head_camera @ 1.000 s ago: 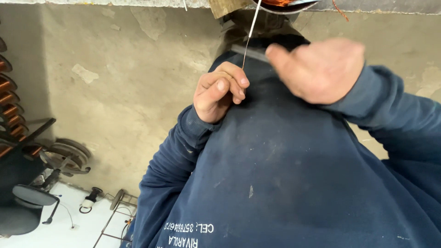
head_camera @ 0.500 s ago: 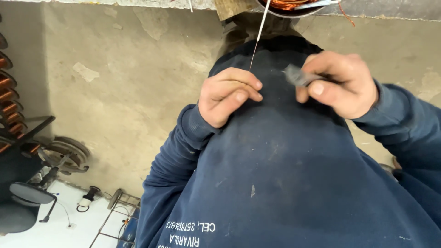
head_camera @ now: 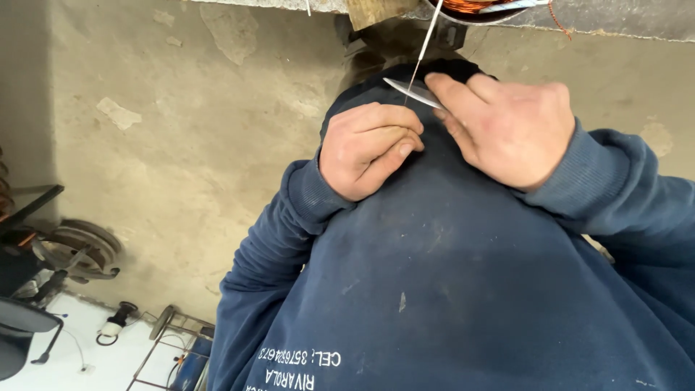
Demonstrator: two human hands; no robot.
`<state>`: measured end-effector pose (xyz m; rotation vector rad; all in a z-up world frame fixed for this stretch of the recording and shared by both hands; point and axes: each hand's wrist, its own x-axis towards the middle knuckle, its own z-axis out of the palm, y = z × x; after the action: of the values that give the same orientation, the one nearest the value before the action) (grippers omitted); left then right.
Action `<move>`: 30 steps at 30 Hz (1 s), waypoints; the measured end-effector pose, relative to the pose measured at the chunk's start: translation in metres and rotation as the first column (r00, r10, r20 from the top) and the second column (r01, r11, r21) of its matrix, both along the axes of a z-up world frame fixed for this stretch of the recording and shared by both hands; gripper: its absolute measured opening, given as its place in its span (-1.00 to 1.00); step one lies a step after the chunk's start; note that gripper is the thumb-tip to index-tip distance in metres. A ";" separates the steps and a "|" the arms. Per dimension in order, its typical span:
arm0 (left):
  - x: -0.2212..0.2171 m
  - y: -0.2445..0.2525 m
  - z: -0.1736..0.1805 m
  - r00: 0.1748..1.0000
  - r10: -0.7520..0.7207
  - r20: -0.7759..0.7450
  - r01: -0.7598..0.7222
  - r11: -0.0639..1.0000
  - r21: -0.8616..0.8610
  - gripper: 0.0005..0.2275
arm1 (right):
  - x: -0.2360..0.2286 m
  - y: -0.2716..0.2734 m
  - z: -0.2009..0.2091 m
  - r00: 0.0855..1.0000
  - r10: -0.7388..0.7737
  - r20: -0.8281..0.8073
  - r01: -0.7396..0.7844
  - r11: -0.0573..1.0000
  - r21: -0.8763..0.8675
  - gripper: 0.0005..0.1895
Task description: The person works on an electric motor stator at a workbench. They cut white plastic zip ties around the copper windings, use a small blade to scrape insulation off the copper wire leads, and twist the bare wire ends together by hand.
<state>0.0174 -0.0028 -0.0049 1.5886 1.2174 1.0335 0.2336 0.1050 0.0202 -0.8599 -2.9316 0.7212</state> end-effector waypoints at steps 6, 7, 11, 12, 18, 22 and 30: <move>-0.003 -0.003 -0.002 0.998 -0.002 0.069 0.004 1.000 -0.023 -0.94 | -0.015 0.016 0.019 0.999 0.044 -0.016 -0.042 0.994 0.099 -0.70; -0.004 -0.004 -0.003 0.998 0.003 0.068 -0.002 1.000 -0.022 -0.94 | -0.017 0.015 0.020 0.999 0.049 -0.017 -0.047 0.994 0.099 -0.70; -0.005 -0.003 -0.005 0.995 0.000 0.097 0.001 1.000 -0.008 -0.93 | -0.020 0.018 0.026 0.998 0.059 -0.015 -0.057 0.994 0.098 -0.73; -0.004 -0.003 -0.004 0.997 -0.001 0.080 0.001 1.000 0.002 -0.93 | -0.020 0.019 0.028 0.999 0.040 0.000 -0.040 0.994 0.101 -0.74; -0.007 -0.007 -0.009 0.992 -0.007 0.127 0.006 1.000 0.004 -0.91 | -0.021 0.021 0.028 0.998 0.056 -0.030 -0.054 0.996 0.067 -0.72; -0.007 -0.024 -0.024 0.885 0.032 0.464 0.065 0.979 -0.191 -0.81 | -0.020 0.015 0.009 0.994 0.052 -0.100 -0.054 0.998 -0.012 -0.74; 0.010 -0.039 -0.056 0.321 0.406 0.856 0.088 0.887 -0.453 -0.68 | -0.004 -0.002 -0.054 0.942 -0.123 -0.313 0.054 0.974 -0.219 -0.67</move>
<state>0.0273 -0.0421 -0.0609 0.2644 0.6410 1.3938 0.2299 0.1030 -0.0339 -0.7896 -2.5427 1.0639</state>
